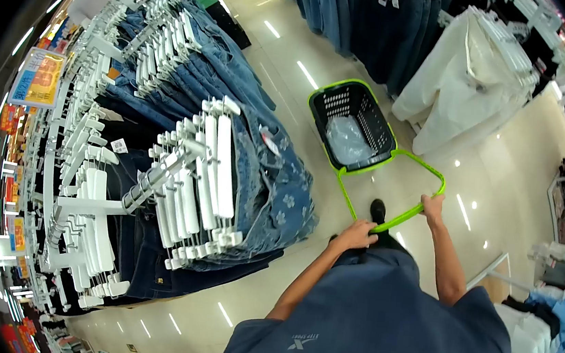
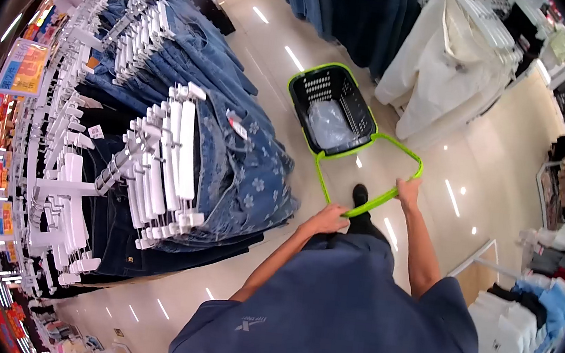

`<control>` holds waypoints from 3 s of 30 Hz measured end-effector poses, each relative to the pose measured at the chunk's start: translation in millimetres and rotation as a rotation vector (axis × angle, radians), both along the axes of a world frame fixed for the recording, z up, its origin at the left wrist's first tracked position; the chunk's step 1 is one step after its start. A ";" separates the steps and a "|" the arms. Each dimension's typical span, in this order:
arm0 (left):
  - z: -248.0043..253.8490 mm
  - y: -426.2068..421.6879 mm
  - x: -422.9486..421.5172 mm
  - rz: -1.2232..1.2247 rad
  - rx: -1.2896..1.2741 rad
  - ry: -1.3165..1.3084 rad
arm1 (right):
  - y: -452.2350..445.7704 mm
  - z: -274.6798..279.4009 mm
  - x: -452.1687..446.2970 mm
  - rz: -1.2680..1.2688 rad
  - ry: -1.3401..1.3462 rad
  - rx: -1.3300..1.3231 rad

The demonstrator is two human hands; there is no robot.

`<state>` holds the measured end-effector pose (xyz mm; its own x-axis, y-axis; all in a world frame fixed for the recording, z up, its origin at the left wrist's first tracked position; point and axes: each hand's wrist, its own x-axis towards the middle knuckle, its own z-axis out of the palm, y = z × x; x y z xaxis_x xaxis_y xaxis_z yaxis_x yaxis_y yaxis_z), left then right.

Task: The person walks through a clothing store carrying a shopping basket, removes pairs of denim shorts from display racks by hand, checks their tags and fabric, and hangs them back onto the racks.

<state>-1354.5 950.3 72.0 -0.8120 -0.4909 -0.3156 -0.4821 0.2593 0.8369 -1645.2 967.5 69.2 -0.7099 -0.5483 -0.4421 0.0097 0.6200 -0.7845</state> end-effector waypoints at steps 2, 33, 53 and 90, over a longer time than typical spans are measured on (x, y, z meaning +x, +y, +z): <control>2.9 -10.2 -23.4 -0.014 -0.006 0.005 | -22.1 -1.2 -28.5 0.063 -0.052 0.000; 21.5 -13.3 -5.2 1.187 0.029 -0.338 | -165.8 -216.0 -63.8 -0.149 -1.014 0.650; -3.9 -14.8 75.0 1.532 -0.021 -0.485 | -334.3 -194.0 -14.1 -0.035 -0.940 0.546; 191.4 -38.2 66.5 2.527 -0.637 0.254 | -356.6 -24.9 165.6 1.304 -0.606 0.051</control>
<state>-1288.0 912.1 263.4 0.9950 -0.0332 0.0938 -0.0983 -0.1834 0.9781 -1479.6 610.9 44.3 0.5780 -0.6230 -0.5271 -0.2581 0.4732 -0.8423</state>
